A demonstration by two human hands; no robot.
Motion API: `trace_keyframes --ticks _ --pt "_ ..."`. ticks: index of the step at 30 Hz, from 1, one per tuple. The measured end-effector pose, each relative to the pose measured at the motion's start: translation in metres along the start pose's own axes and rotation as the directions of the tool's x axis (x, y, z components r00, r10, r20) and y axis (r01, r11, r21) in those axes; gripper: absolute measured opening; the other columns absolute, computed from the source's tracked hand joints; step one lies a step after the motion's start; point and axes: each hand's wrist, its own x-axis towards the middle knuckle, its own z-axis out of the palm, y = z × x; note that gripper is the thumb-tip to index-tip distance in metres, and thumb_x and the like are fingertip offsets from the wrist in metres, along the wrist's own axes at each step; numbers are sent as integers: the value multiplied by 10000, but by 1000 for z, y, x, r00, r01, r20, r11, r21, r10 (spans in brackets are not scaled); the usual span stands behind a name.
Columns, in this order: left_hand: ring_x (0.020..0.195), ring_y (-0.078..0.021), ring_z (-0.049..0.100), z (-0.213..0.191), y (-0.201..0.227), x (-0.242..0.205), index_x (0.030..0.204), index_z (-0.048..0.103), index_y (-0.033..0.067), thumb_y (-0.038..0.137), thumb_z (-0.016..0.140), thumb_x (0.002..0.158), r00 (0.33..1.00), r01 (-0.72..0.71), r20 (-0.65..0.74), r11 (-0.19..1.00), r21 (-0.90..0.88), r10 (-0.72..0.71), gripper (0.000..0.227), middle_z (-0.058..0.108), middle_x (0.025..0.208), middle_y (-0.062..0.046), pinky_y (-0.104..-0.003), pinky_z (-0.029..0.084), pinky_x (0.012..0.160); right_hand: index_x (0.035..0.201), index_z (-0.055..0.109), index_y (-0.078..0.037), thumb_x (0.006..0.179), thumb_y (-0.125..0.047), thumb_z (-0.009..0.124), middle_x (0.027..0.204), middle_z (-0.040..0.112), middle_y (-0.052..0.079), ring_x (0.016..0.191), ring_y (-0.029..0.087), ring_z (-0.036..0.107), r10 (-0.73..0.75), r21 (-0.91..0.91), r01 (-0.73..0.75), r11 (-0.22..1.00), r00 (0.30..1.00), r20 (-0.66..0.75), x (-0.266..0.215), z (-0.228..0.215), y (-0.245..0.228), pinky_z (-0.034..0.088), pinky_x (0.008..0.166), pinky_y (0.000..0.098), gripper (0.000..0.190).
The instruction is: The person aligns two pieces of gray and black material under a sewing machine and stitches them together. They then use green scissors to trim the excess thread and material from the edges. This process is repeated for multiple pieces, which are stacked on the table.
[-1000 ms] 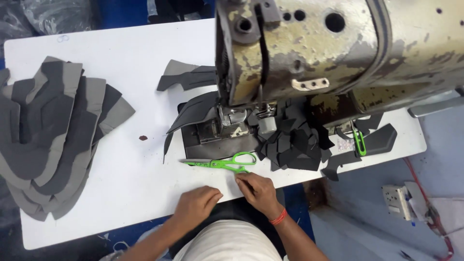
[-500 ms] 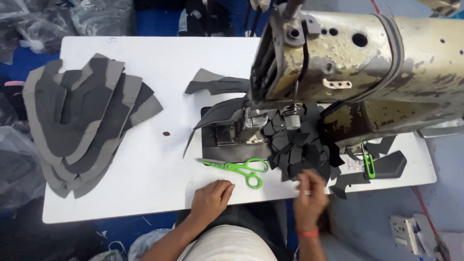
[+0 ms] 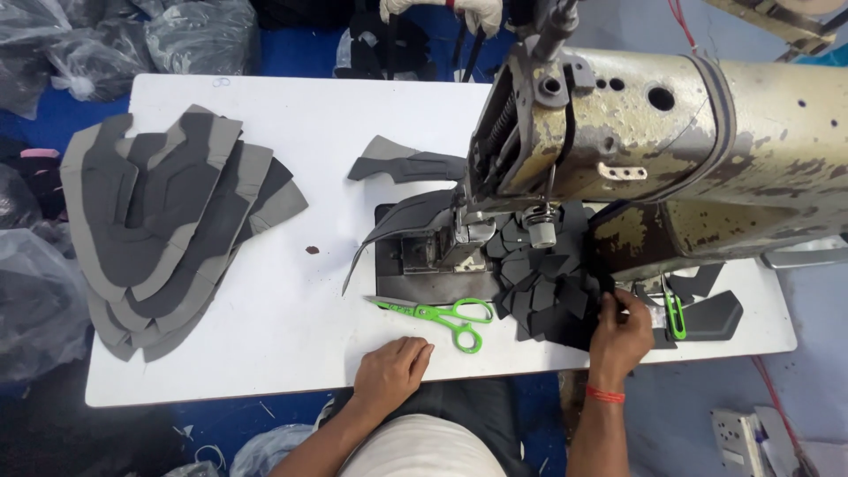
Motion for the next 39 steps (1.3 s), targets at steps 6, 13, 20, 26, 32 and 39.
trace_keyframes --ticks 6,13,20,26,32,39 --pt "675 -225 706 2 0 -1 904 673 85 200 709 939 1000 2 4 1000 3 -2 126 721 787 -39 -364 555 552 1142 706 19 1050 50 771 1074 671 110 827 149 628 -177 -8 180 984 959 -222 13 -27 -57 483 662 247 117" --pt "673 -203 710 9 -4 0 890 710 99 265 720 952 991 111 87 992 -61 -106 177 748 791 -25 -340 533 560 1149 704 -10 1042 77 746 1090 691 76 887 132 680 -216 172 245 954 961 -171 -28 -29 -123 527 665 209 144" --pt "825 -80 700 -33 22 48 1153 675 81 356 580 990 837 506 467 77 -859 -285 333 734 955 -17 -263 565 678 1012 732 -54 845 29 819 1078 693 85 939 235 718 -621 216 585 782 760 189 -84 -3 -174 587 775 312 206" --pt "621 -83 607 -55 12 57 1125 718 -1 242 658 1015 873 468 323 448 -762 -365 273 693 767 -17 -249 498 556 1178 662 -45 864 -58 772 1259 608 86 1009 164 660 -444 491 236 838 818 366 -93 -6 -188 581 804 290 333" --pt "660 -126 695 -64 2 36 1163 720 4 254 703 993 906 424 298 671 -608 -302 303 736 775 -73 -285 556 598 1249 653 11 911 -36 718 1006 691 61 792 81 623 -185 463 -336 820 609 771 -109 23 -168 538 670 240 348" --pt "1060 -287 697 -175 -122 59 1127 675 102 162 679 982 850 114 -526 986 122 -34 157 719 1129 -103 -382 549 925 1141 726 -21 908 -53 747 851 730 53 628 96 613 -322 411 6 912 631 705 -120 76 -158 491 557 264 236"
